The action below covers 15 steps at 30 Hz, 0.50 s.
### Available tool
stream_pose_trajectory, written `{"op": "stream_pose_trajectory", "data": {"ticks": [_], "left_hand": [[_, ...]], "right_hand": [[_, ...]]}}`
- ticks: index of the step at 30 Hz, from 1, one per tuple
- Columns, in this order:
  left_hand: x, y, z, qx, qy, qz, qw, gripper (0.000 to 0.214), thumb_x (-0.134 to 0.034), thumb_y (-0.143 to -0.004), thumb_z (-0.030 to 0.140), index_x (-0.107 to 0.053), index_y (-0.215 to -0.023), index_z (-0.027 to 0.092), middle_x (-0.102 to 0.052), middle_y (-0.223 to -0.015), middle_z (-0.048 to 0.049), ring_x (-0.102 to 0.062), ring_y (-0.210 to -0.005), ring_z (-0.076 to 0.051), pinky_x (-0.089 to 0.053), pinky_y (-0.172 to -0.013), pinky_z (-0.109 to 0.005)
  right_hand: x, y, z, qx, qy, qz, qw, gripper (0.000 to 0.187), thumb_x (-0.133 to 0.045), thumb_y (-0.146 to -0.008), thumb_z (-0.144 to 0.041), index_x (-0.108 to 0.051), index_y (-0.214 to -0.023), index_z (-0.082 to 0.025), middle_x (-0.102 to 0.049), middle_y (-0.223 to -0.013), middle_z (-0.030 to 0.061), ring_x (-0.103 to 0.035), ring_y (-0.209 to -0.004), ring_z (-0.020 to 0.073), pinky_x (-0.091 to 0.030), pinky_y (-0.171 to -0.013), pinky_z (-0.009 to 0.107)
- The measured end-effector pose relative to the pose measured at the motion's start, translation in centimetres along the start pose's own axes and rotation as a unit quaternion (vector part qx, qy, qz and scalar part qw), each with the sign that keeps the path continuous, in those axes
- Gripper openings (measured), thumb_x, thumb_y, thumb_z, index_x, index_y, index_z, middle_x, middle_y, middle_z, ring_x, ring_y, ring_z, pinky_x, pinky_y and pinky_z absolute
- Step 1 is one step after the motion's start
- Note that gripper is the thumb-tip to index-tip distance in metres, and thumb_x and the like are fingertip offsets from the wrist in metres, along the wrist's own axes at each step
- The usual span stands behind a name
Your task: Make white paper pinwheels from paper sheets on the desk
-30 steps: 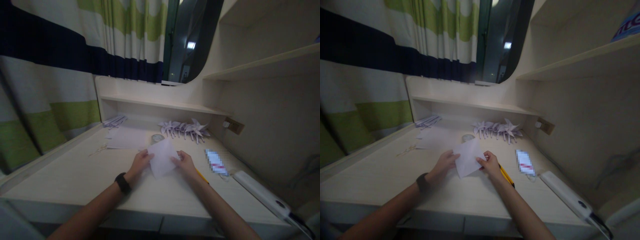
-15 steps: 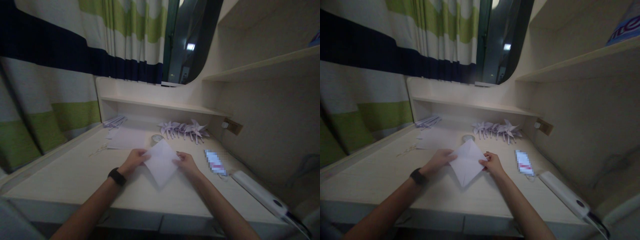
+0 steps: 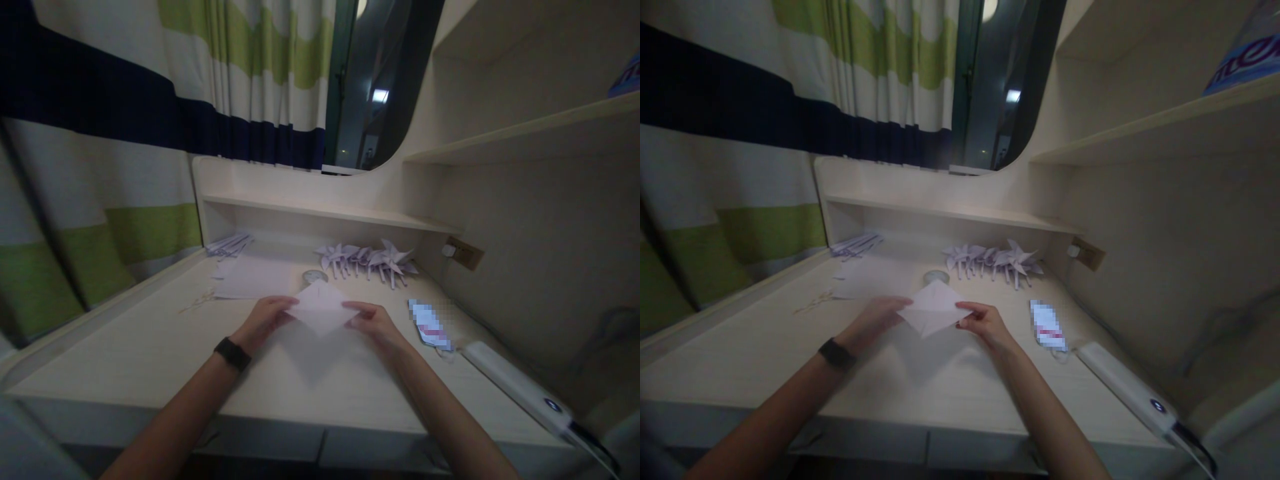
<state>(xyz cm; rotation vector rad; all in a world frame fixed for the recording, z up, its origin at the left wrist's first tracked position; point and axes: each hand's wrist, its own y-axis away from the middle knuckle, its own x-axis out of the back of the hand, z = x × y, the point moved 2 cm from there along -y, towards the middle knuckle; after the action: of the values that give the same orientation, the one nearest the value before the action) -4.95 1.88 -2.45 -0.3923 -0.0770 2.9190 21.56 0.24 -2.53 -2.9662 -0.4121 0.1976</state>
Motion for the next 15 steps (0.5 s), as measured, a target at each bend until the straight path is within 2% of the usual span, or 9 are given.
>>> {"op": "stream_pose_trajectory", "data": {"ticks": [3,7,10,12,15], "left_hand": [[0.0,0.2,0.6,0.0,0.028,-0.03,0.999,0.017,-0.063,-0.071,0.023,-0.07,-0.081,0.012,-0.071,-0.095,-0.0127,-0.065,-0.087,-0.022,-0.05,-0.083,-0.037],[-0.4,0.8,1.3,0.009,0.008,-0.084,0.996,0.029,-0.07,-0.062,0.018,-0.071,-0.09,0.012,-0.071,-0.096,-0.0116,-0.066,-0.088,-0.024,-0.049,-0.086,-0.039],[-0.9,1.1,1.6,-0.013,-0.106,-0.124,0.987,0.033,-0.076,-0.062,0.023,-0.071,-0.093,0.013,-0.072,-0.094,-0.0104,-0.065,-0.088,-0.023,-0.048,-0.084,-0.037],[-1.0,1.1,1.3,-0.028,-0.182,-0.111,0.977,0.029,-0.074,-0.067,0.034,-0.072,-0.085,0.011,-0.072,-0.088,-0.0106,-0.065,-0.083,-0.022,-0.049,-0.08,-0.036],[-0.7,0.6,0.4,-0.015,-0.182,-0.054,0.982,0.035,-0.07,-0.07,0.045,-0.071,-0.073,0.01,-0.071,-0.079,-0.0108,-0.065,-0.079,-0.022,-0.05,-0.077,-0.036]], "right_hand": [[0.1,0.1,0.0,-0.011,-0.006,-0.028,1.0,0.063,-0.084,-0.051,-0.021,-0.065,-0.111,-0.019,-0.073,-0.082,0.0049,-0.067,-0.073,0.0175,-0.052,-0.073,0.031],[0.6,-0.2,0.1,-0.005,0.003,0.038,0.999,0.042,-0.082,-0.058,-0.031,-0.071,-0.094,-0.014,-0.073,-0.079,0.0069,-0.068,-0.074,0.0186,-0.053,-0.076,0.033],[0.8,-0.5,0.4,-0.016,-0.003,0.062,0.998,0.037,-0.079,-0.063,-0.041,-0.072,-0.083,-0.011,-0.073,-0.08,0.0107,-0.069,-0.075,0.0203,-0.054,-0.074,0.032],[0.9,-0.6,0.6,-0.027,-0.005,0.08,0.996,0.037,-0.078,-0.063,-0.043,-0.071,-0.079,-0.011,-0.073,-0.079,0.0113,-0.07,-0.076,0.0205,-0.055,-0.071,0.029],[0.8,-0.6,0.8,-0.042,-0.017,0.109,0.993,0.036,-0.08,-0.061,-0.043,-0.066,-0.071,-0.011,-0.071,-0.077,0.0097,-0.07,-0.075,0.0207,-0.055,-0.067,0.026]]}}
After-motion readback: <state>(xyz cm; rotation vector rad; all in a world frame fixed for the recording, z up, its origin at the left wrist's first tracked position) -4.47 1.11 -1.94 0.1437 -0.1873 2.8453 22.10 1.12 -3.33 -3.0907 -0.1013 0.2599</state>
